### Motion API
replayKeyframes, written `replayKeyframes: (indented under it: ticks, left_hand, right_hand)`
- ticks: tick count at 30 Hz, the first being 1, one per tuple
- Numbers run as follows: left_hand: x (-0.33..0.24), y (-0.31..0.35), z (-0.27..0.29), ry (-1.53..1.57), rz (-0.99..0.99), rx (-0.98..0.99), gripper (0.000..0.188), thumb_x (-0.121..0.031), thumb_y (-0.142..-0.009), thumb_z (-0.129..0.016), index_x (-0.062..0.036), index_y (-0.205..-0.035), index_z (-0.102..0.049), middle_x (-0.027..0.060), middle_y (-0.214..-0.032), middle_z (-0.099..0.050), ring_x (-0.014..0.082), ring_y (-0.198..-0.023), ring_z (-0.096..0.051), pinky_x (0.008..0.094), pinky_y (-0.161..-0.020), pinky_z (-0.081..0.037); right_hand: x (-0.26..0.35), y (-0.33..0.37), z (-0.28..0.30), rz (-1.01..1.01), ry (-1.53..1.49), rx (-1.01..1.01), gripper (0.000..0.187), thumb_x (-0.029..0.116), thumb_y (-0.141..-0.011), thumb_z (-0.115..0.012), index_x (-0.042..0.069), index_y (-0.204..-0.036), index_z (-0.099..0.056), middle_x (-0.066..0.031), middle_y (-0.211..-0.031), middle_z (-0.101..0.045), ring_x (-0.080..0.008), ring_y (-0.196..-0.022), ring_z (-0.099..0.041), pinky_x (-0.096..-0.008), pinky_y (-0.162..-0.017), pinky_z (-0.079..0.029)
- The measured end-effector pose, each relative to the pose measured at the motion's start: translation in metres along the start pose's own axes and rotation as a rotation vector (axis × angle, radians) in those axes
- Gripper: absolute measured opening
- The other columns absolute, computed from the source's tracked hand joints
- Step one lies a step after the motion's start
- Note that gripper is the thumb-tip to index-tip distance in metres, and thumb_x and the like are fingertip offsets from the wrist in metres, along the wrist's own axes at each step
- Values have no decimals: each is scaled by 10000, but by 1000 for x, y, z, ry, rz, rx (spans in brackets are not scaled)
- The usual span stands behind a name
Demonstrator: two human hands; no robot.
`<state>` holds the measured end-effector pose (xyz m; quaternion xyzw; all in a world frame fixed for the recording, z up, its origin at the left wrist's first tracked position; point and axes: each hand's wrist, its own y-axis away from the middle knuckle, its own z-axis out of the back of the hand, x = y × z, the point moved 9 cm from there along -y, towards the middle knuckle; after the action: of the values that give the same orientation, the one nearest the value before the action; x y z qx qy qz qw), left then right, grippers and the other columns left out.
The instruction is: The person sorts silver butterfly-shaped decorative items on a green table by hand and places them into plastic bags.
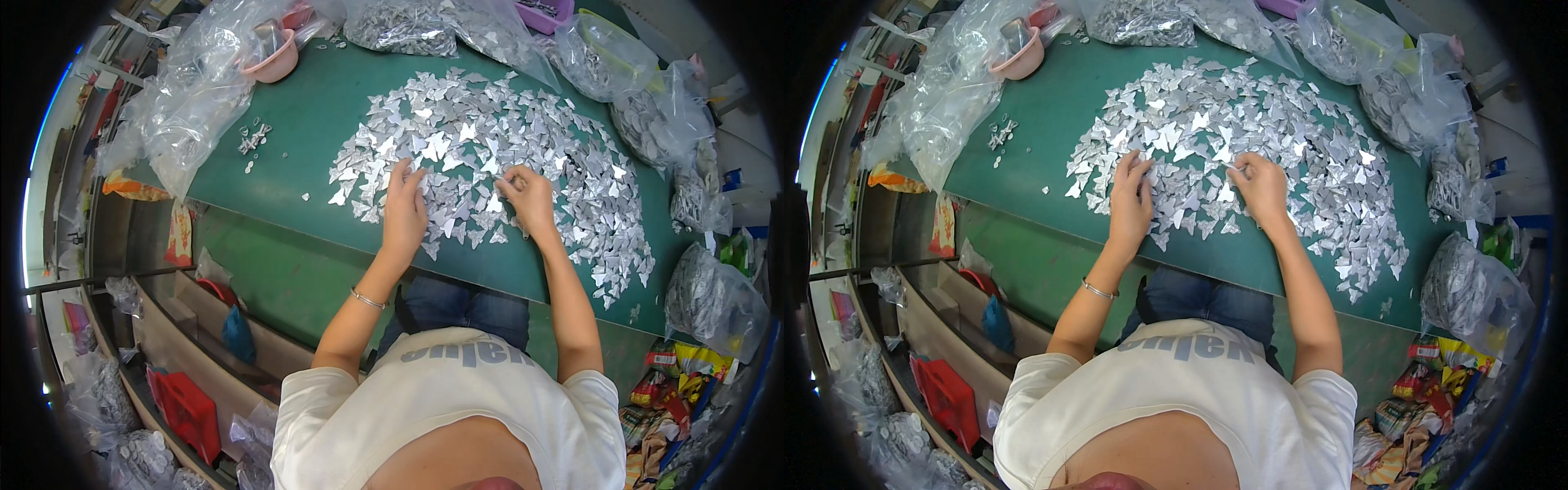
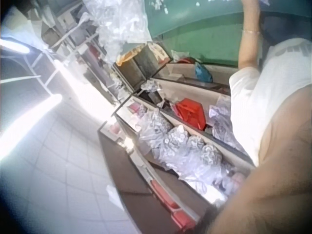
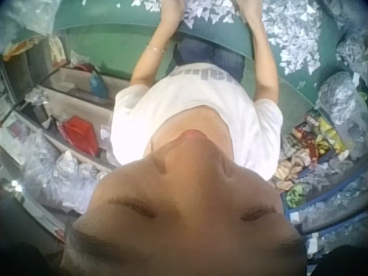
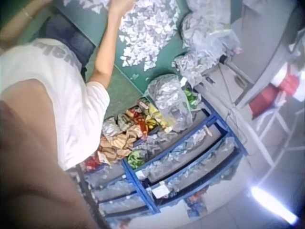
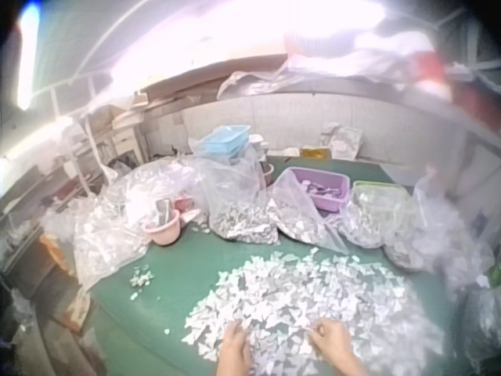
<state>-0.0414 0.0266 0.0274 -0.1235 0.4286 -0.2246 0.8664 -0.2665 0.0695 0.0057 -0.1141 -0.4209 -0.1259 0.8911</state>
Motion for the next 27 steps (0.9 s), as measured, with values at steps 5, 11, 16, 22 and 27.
replayKeyframes:
  ticks: [5,11,16,22,27]
  left_hand:
    - [-25,21,-6,235,152,184,268,-11,-877,-510,-26,-1138,-569,147,-1234,-511,269,-1058,-567,355,-848,-480]
    - [-76,124,-96,1987,1315,766,480,-368,-985,-323,34,-1172,-506,201,-1182,-553,283,-1117,-538,416,-950,-445]
    - [-63,128,-104,1885,1417,480,346,-321,-978,-395,-26,-1030,-568,104,-1031,-609,220,-939,-613,342,-810,-507]
    - [-16,108,-79,1366,859,469,220,-215,-905,-566,-12,-983,-591,61,-848,-613,188,-710,-608,290,-566,-474]
    - [-20,33,-16,-165,212,268,192,-156,-818,-654,-38,-958,-600,105,-817,-606,258,-676,-630,355,-560,-472]
  right_hand:
    - [-16,31,-6,-400,-1071,275,137,111,-771,-702,65,-772,-574,79,-599,-465,-11,-514,-378,-209,-460,-291]
    - [56,85,-25,7,-475,643,183,88,-715,-710,55,-816,-561,4,-757,-547,-80,-725,-519,-240,-604,-400]
    - [104,102,-13,264,-103,394,170,60,-722,-701,19,-836,-581,-83,-796,-572,-240,-818,-566,-325,-723,-451]
    - [66,68,21,367,82,24,275,-36,-749,-578,22,-1015,-615,-103,-1068,-585,-282,-986,-525,-366,-839,-417]
    - [47,69,-9,456,449,99,394,-36,-762,-545,54,-1144,-570,-57,-1230,-530,-300,-1138,-449,-434,-969,-320]
